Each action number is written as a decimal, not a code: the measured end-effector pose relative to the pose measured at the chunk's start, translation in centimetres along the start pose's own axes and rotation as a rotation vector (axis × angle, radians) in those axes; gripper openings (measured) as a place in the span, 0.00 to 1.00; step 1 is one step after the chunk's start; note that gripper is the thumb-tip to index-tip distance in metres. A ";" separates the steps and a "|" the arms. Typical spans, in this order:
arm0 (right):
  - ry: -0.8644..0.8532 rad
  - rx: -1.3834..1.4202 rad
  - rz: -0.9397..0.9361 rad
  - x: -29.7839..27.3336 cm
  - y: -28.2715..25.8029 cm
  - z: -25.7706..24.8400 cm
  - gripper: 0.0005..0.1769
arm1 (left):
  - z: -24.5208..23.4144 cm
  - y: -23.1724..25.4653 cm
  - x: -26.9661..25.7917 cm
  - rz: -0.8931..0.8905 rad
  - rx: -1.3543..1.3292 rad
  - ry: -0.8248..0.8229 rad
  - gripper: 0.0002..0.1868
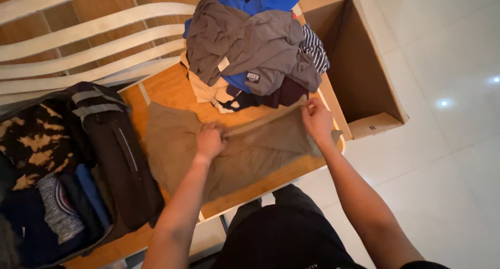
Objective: The person folds several items of clothing and places them into a suitcase.
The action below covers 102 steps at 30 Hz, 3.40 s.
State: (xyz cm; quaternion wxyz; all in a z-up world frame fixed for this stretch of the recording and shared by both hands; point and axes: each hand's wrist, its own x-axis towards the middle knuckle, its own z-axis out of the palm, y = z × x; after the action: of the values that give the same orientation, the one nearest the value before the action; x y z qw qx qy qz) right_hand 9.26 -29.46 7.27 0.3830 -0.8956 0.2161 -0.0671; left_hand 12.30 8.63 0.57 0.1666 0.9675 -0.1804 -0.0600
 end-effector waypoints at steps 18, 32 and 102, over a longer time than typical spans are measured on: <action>0.012 0.273 -0.298 4.8 4.1 0.5 0.25 | -0.5 5.9 1.2 -0.166 0.031 0.391 0.20; -0.195 -0.404 -0.024 -7.4 10.4 0.2 0.32 | 6.2 10.0 -4.8 -0.081 -0.244 -0.095 0.17; 0.305 -0.128 0.083 -10.1 15.7 -1.7 0.19 | 8.9 15.0 -9.0 0.114 -0.147 -0.417 0.12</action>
State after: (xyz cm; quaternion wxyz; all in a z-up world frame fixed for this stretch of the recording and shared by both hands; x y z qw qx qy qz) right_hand -5.61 -35.78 -2.35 0.2906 -0.8878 0.3123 -0.1727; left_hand -2.56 -3.88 -2.14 0.1987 0.9077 -0.2606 -0.2623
